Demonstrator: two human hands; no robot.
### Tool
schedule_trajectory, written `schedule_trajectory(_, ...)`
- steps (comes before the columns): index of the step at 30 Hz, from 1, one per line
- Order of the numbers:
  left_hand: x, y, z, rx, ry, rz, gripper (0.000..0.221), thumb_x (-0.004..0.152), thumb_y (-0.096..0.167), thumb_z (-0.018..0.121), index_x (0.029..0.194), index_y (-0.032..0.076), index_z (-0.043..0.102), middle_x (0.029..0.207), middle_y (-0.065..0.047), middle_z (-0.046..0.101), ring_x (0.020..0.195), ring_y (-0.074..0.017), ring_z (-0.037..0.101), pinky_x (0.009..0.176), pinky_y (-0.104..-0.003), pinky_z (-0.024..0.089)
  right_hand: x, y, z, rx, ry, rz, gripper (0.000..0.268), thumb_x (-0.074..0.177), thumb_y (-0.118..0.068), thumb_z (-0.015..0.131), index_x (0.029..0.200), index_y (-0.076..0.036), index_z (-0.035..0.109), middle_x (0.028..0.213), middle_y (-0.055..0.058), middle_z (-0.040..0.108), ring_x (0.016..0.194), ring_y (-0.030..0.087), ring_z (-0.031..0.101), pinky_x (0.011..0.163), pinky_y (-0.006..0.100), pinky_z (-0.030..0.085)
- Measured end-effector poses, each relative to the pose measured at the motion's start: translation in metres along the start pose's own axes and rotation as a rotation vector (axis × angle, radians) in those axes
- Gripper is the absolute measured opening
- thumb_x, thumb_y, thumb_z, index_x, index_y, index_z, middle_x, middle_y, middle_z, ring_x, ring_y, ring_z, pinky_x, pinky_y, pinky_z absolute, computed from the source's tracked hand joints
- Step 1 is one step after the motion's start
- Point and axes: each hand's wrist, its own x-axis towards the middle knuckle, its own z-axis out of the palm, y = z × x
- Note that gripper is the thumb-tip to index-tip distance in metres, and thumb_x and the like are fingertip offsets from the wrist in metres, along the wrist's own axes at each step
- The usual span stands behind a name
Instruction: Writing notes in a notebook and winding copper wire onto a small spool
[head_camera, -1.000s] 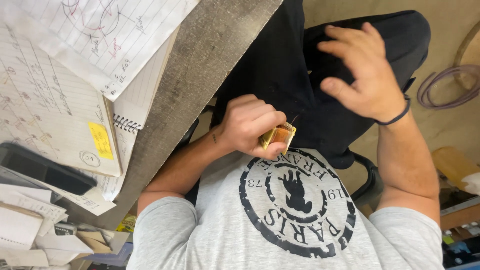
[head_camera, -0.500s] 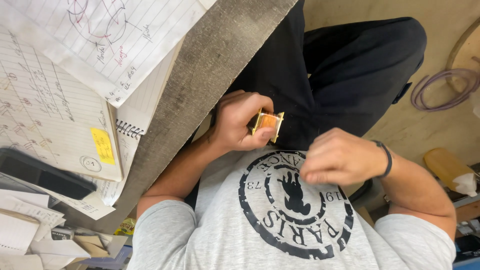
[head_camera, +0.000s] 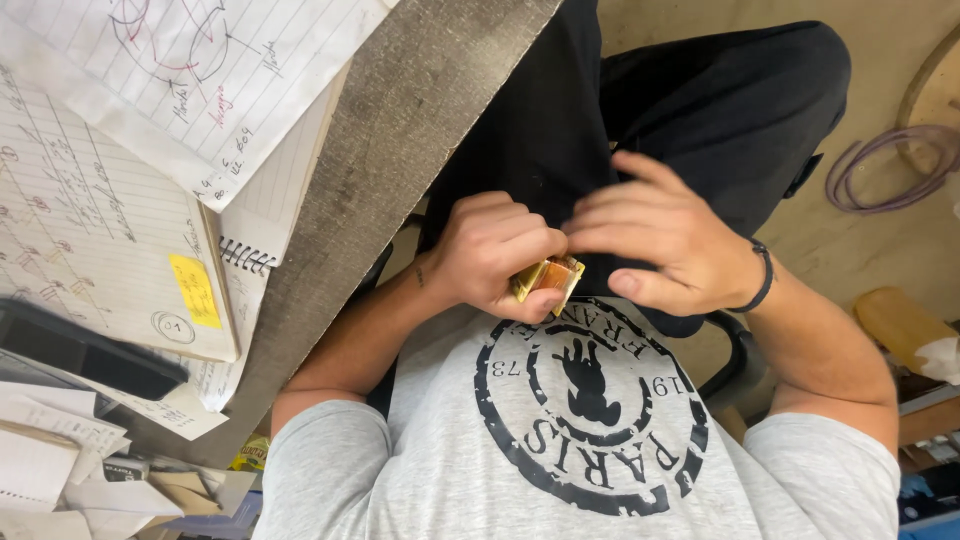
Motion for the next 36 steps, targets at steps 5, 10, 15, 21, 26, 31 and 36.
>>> schedule_trajectory(5, -0.007, -0.009, 0.016, -0.065, 0.067, -0.041, 0.049, 0.096, 0.060, 0.055, 0.097, 0.013, 0.067, 0.068, -0.004, 0.053, 0.058, -0.0254, 0.061, 0.059, -0.037, 0.051, -0.010, 0.002, 0.011, 0.118, 0.134, 0.151, 0.024, 0.102, -0.031, 0.061, 0.102, -0.010, 0.074, 0.064, 0.003, 0.059, 0.058, 0.028, 0.063, 0.064, 0.043, 0.054)
schedule_trajectory(10, -0.011, -0.021, 0.012, -0.137, 0.044, -0.264, 0.053, 0.093, 0.059, 0.067, 0.110, 0.009, 0.059, 0.074, -0.011, 0.058, 0.070, -0.0375, 0.068, 0.067, -0.046, 0.054, -0.014, -0.029, -0.002, -0.002, 0.157, 0.025, 0.019, 0.092, -0.034, 0.072, 0.080, -0.020, 0.074, 0.057, -0.004, 0.046, 0.047, 0.019, 0.053, 0.048, 0.037, 0.045)
schedule_trajectory(15, -0.016, -0.026, 0.015, -0.317, 0.163, -0.174, 0.043, 0.092, 0.059, 0.062, 0.099, 0.018, 0.071, 0.067, 0.004, 0.059, 0.059, -0.0224, 0.065, 0.062, -0.032, 0.053, -0.036, 0.032, 0.003, -0.254, -0.066, 0.451, 0.013, 0.093, -0.034, 0.070, 0.089, -0.022, 0.073, 0.063, 0.007, 0.066, 0.062, 0.033, 0.069, 0.059, 0.046, 0.054)
schedule_trajectory(21, -0.011, -0.012, 0.017, -0.171, 0.132, -0.057, 0.038, 0.096, 0.053, 0.058, 0.091, 0.017, 0.068, 0.065, -0.002, 0.055, 0.057, -0.0240, 0.062, 0.060, -0.036, 0.052, -0.050, 0.019, -0.032, -0.272, 0.200, 0.260, 0.075, 0.095, -0.038, 0.071, 0.153, 0.006, 0.053, 0.154, 0.031, 0.052, 0.146, 0.042, 0.045, 0.125, 0.048, 0.017)
schedule_trajectory(26, -0.008, -0.009, 0.016, -0.105, 0.080, 0.005, 0.040, 0.098, 0.054, 0.055, 0.093, 0.016, 0.067, 0.067, -0.001, 0.052, 0.058, -0.0230, 0.061, 0.060, -0.035, 0.051, -0.011, 0.015, 0.019, 0.257, 0.130, 0.154, 0.049, 0.097, -0.037, 0.065, 0.132, -0.002, 0.064, 0.124, 0.018, 0.063, 0.125, 0.038, 0.058, 0.114, 0.053, 0.029)
schedule_trajectory(31, -0.014, -0.013, 0.012, -0.123, 0.035, -0.081, 0.051, 0.096, 0.064, 0.057, 0.100, 0.014, 0.067, 0.071, -0.004, 0.055, 0.063, -0.0269, 0.064, 0.061, -0.040, 0.052, -0.012, 0.006, 0.013, 0.304, 0.154, 0.210, 0.015, 0.099, -0.019, 0.067, 0.094, -0.011, 0.078, 0.065, 0.001, 0.057, 0.063, 0.027, 0.064, 0.070, 0.042, 0.051)
schedule_trajectory(36, -0.016, -0.022, 0.009, -0.133, 0.026, -0.232, 0.054, 0.095, 0.065, 0.060, 0.111, 0.014, 0.063, 0.077, -0.005, 0.059, 0.072, -0.0300, 0.068, 0.067, -0.040, 0.052, -0.008, -0.039, 0.006, 0.277, -0.018, -0.065, 0.016, 0.095, -0.026, 0.067, 0.089, -0.019, 0.080, 0.056, -0.005, 0.044, 0.047, 0.017, 0.055, 0.052, 0.035, 0.047)
